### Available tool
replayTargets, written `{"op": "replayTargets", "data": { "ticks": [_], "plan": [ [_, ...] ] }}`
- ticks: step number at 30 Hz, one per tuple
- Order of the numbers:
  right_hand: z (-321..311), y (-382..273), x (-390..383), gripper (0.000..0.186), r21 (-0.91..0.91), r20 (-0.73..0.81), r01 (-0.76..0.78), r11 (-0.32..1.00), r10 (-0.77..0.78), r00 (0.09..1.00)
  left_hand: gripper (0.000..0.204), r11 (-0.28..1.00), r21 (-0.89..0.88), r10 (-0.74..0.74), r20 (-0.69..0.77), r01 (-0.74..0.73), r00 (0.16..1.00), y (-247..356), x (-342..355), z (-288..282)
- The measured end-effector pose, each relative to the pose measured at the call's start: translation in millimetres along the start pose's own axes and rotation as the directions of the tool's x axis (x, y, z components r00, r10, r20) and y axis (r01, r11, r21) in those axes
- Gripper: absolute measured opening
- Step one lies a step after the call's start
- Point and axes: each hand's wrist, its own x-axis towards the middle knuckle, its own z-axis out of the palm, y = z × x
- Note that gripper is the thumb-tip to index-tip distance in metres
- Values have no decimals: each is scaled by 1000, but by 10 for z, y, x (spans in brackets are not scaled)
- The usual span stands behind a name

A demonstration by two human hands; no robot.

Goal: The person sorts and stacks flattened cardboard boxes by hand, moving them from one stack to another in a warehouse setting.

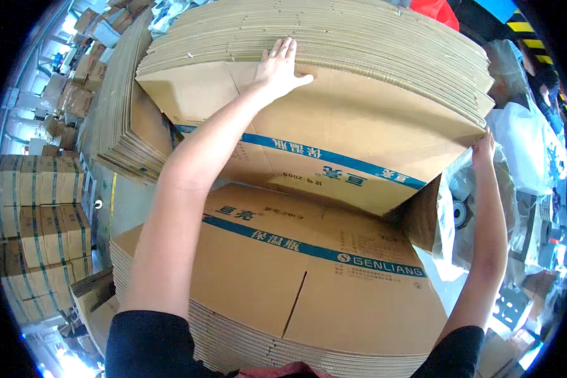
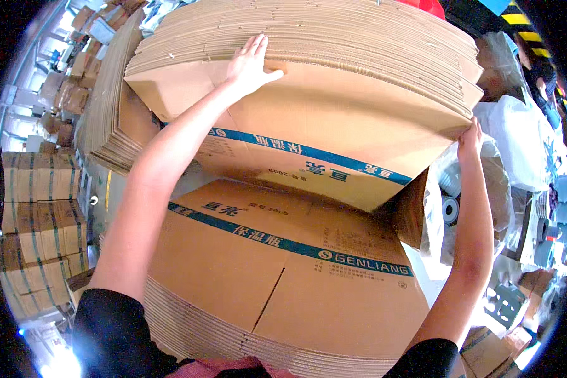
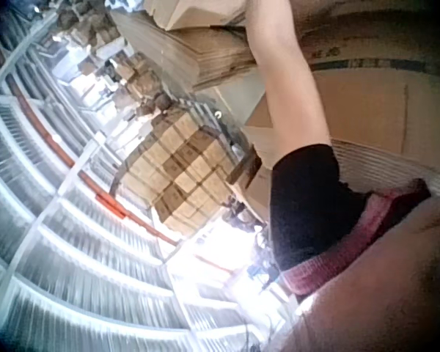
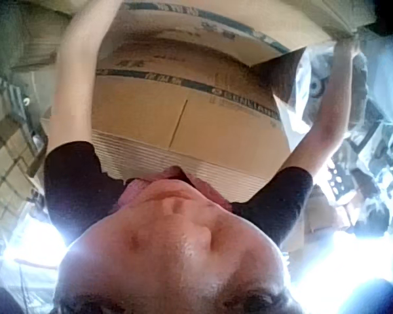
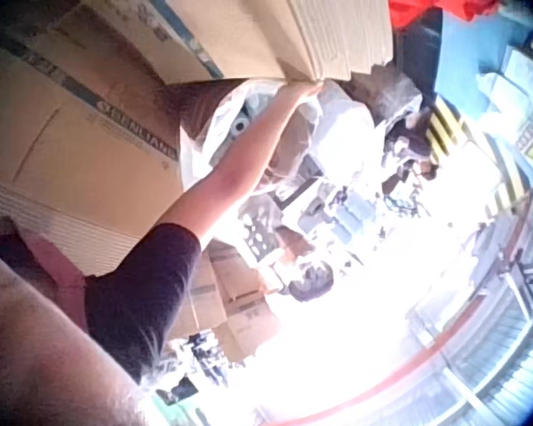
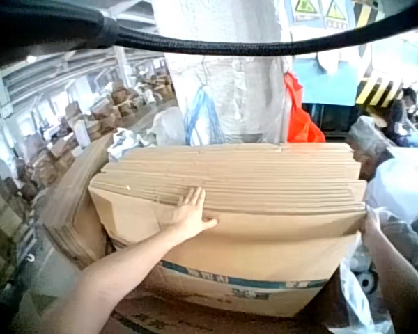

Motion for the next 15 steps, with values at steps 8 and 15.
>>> {"op": "replayTargets", "data": {
  "ticks": [8,15],
  "plan": [
    [-75,238,-522,35,334,179,-75,940,15,984,106,996,-82,-20,-1,20,1000,-136,-466,-399],
    [-349,128,-872,41,387,300,-110,916,-12,954,93,969,-235,87,63,-70,994,-219,-795,-728]
  ]
}}
